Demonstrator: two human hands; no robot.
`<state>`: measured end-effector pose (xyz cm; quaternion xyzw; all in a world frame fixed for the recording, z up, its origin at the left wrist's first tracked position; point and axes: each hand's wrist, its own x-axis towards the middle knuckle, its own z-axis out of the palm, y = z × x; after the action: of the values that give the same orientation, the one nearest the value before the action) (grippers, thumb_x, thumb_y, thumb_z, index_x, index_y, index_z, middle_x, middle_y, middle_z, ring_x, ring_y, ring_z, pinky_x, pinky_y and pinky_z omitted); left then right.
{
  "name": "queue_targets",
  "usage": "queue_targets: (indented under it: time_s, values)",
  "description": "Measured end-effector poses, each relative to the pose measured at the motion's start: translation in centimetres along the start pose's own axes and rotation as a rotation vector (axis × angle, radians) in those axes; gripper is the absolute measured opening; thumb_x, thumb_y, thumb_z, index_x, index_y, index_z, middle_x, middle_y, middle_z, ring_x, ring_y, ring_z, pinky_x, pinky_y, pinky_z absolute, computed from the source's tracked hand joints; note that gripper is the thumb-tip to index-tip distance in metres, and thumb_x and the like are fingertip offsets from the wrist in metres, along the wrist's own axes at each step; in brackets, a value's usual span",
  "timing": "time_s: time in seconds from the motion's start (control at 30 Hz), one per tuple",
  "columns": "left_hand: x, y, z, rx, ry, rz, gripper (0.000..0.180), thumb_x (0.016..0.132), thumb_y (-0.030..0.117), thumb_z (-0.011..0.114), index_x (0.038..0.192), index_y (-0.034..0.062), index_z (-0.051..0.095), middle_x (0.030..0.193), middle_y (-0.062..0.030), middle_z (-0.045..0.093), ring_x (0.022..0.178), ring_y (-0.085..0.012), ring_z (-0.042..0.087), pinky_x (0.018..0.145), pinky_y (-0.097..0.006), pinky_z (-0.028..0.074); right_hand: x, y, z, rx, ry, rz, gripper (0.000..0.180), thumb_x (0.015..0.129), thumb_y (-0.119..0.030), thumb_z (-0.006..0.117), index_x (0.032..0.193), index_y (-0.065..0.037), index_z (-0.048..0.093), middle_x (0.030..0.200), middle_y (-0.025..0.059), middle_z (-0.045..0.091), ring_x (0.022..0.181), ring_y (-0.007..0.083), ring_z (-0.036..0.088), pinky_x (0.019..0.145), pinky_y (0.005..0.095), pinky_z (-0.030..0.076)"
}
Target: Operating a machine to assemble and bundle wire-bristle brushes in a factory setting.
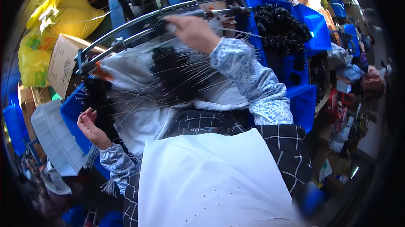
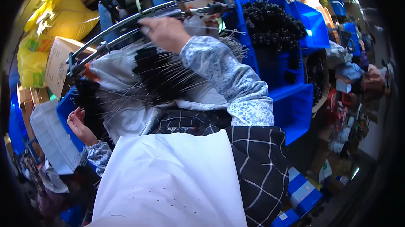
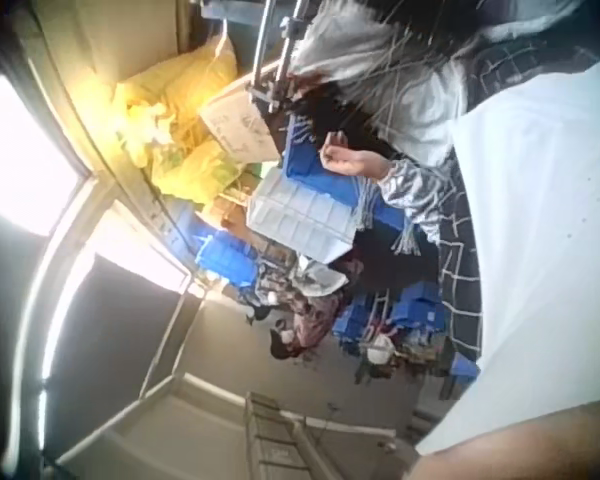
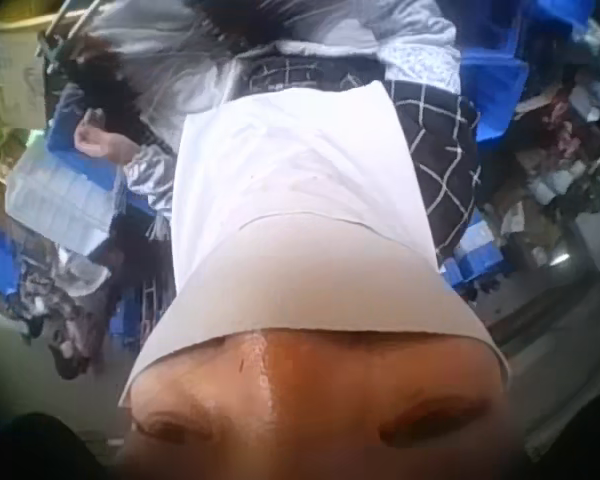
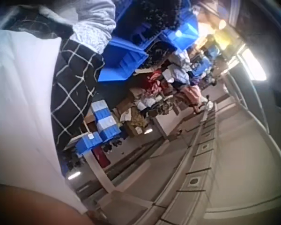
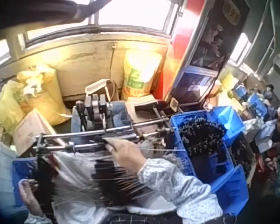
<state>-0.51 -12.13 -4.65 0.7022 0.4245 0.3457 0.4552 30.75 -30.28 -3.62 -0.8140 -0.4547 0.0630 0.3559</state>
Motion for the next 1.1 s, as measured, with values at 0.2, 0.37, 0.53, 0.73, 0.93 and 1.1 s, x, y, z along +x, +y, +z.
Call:
queue_targets:
  time_s: [0.2, 0.37, 0.53, 0.73, 0.93, 1.1]
  values:
    - [-3.4, -14.1, -10.8, 0.23, 0.305, -0.749, 0.055, 0.084, 0.042, 0.037, 0.117, -0.0007, 0.031, 0.12, -0.0162, 0.035, 0.107, -0.0258, 0.037, 0.091, -0.035, 0.028, 5.6, 7.1, 0.5, -0.608, 0.216, 0.089, 0.026, 0.08, -0.024, 0.047, 0.105, -0.023, 0.055, 0.084, 0.0056, 0.06, 0.082, 0.0215, 0.049, 0.074, 0.0343, 0.036]
    - [-4.4, -12.3, -8.4, -0.41, 0.168, -0.916, 0.046, 0.085, 0.041, 0.037, 0.107, 0.0027, 0.047, 0.103, -0.0117, 0.052, 0.099, -0.0219, 0.046, 0.088, -0.034, 0.032, 7.8, 6.9, 2.5, -0.654, 0.218, 0.064, 0.026, 0.08, -0.027, 0.046, 0.104, -0.023, 0.056, 0.086, 0.0034, 0.06, 0.081, 0.0206, 0.048, 0.074, 0.0359, 0.034]
    - [-4.1, -10.3, -7.7, -0.217, 0.247, -0.821, 0.036, 0.086, 0.034, 0.038, 0.101, 0.0043, 0.051, 0.099, -0.0084, 0.054, 0.094, -0.0185, 0.049, 0.082, -0.03, 0.036, 8.1, 7.2, 2.3, -0.634, 0.205, 0.074, 0.027, 0.079, -0.028, 0.047, 0.104, -0.026, 0.056, 0.088, 0.0045, 0.06, 0.083, 0.0207, 0.049, 0.073, 0.0357, 0.034]
    - [-4.9, -10.3, -8.3, 0.028, -0.06, -0.623, 0.03, 0.086, 0.03, 0.041, 0.094, 0.0046, 0.054, 0.094, -0.0056, 0.055, 0.089, -0.0142, 0.049, 0.079, -0.027, 0.036, 8.3, 7.6, 2.6, -0.599, 0.197, 0.06, 0.027, 0.079, -0.028, 0.047, 0.104, -0.026, 0.056, 0.085, 0.0058, 0.06, 0.082, 0.0214, 0.049, 0.073, 0.0356, 0.035]
    - [-5.4, -8.9, -8.8, 0.15, 0.007, -0.809, 0.029, 0.084, 0.03, 0.045, 0.093, 0.0041, 0.053, 0.084, -0.0036, 0.056, 0.079, -0.0104, 0.05, 0.071, -0.022, 0.038, 9.5, 6.8, 2.0, -0.604, 0.075, 0.159, 0.036, 0.078, -0.011, 0.035, 0.109, -0.022, 0.05, 0.105, 0.0024, 0.05, 0.11, 0.0213, 0.035, 0.092, 0.0518, 0.018]
    - [-6.9, -10.2, -9.7, 0.1, -0.203, -0.764, 0.024, 0.084, 0.029, 0.046, 0.085, 0.0058, 0.053, 0.069, 0.0003, 0.053, 0.063, -0.0063, 0.048, 0.057, -0.021, 0.039, 10.4, 8.3, 2.6, -0.607, 0.089, 0.069, 0.035, 0.077, -0.012, 0.039, 0.108, -0.021, 0.05, 0.103, 0.0037, 0.05, 0.108, 0.0215, 0.035, 0.09, 0.0503, 0.021]
